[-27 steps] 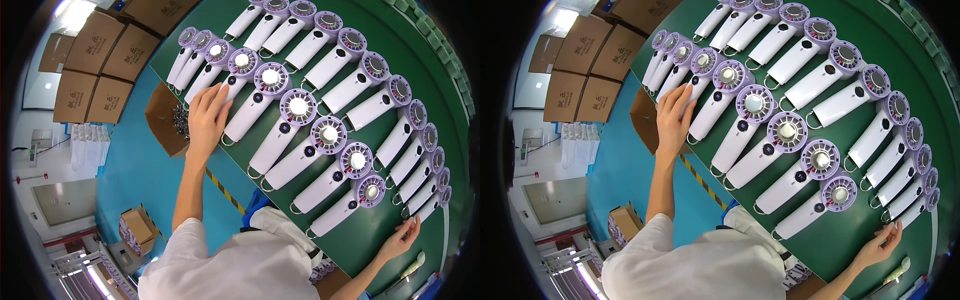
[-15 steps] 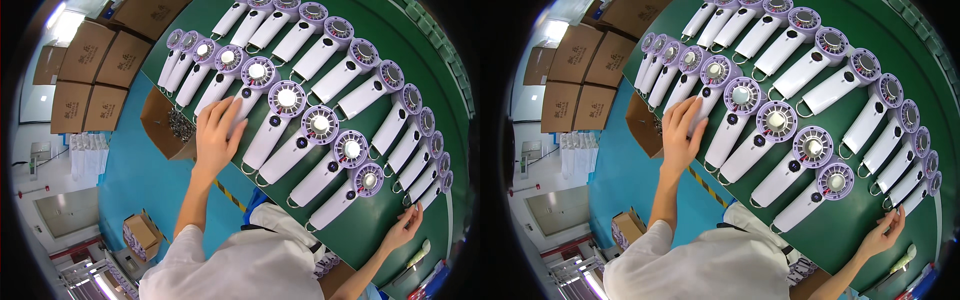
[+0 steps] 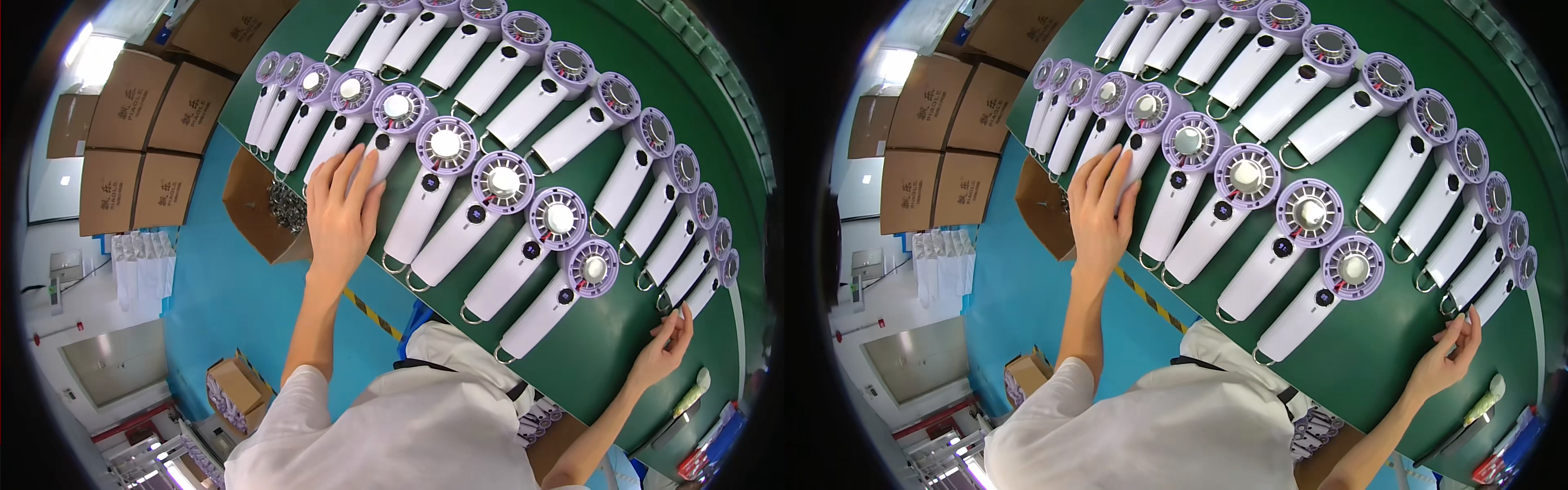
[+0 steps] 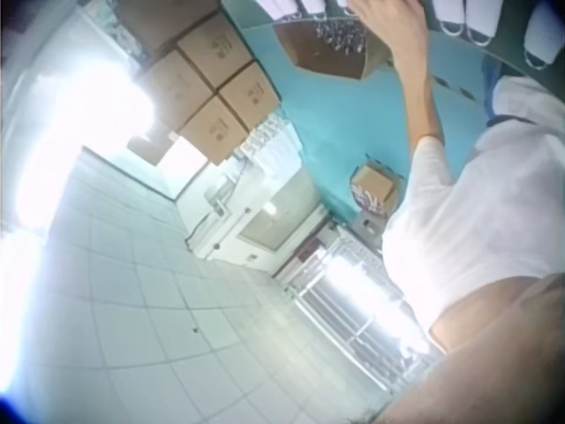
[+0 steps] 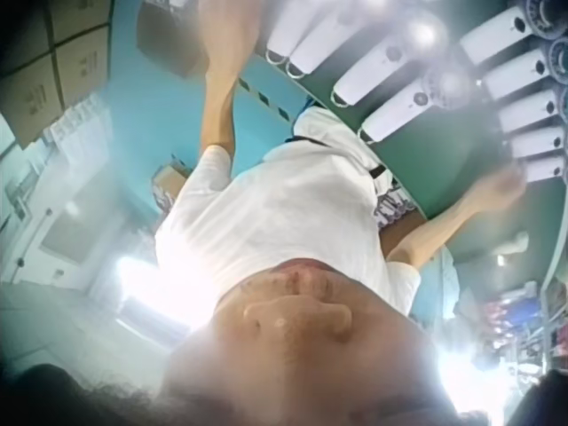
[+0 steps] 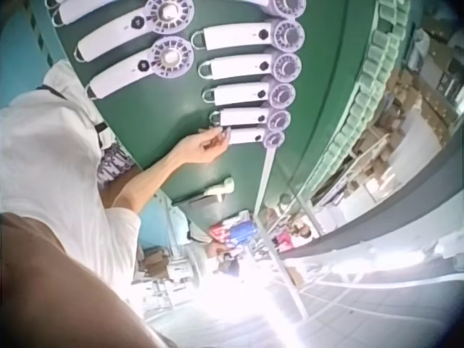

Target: Assemble handheld fans by installing the front grill components on an assembly line.

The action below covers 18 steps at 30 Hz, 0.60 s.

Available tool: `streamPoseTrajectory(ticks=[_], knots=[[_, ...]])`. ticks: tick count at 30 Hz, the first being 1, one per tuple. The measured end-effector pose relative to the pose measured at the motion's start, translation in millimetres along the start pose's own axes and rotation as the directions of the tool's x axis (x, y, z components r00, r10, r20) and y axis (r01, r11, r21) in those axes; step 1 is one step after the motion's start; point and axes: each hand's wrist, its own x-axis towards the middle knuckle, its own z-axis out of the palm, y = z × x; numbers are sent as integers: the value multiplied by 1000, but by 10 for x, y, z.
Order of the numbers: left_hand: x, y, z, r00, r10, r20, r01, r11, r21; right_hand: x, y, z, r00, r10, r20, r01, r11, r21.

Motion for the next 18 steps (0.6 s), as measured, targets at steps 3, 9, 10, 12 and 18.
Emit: streamPoseTrajectory(ticks=[3, 9, 10, 12, 18], knots=[[-49, 156, -28, 996, -83, -18, 81, 993, -80, 6, -31, 51, 1000, -10, 0, 10, 999, 42], [42, 388, -137, 999, -34, 0, 32, 932, -360, 0, -45, 22, 1000, 0, -3, 0, 1000, 26], [156, 384, -134, 1000, -17, -23, 7, 931, -365, 4, -40, 18, 1000, -2, -1, 2, 1000, 22], [410, 316, -105, 1000, 21, 4, -18, 914, -406, -1, -34, 17, 1000, -1, 1, 1, 1000, 22], [903, 3, -25, 941, 302, 153, -200, 861, -468, -8, -25, 33, 1000, -3, -2, 3, 1000, 23]])
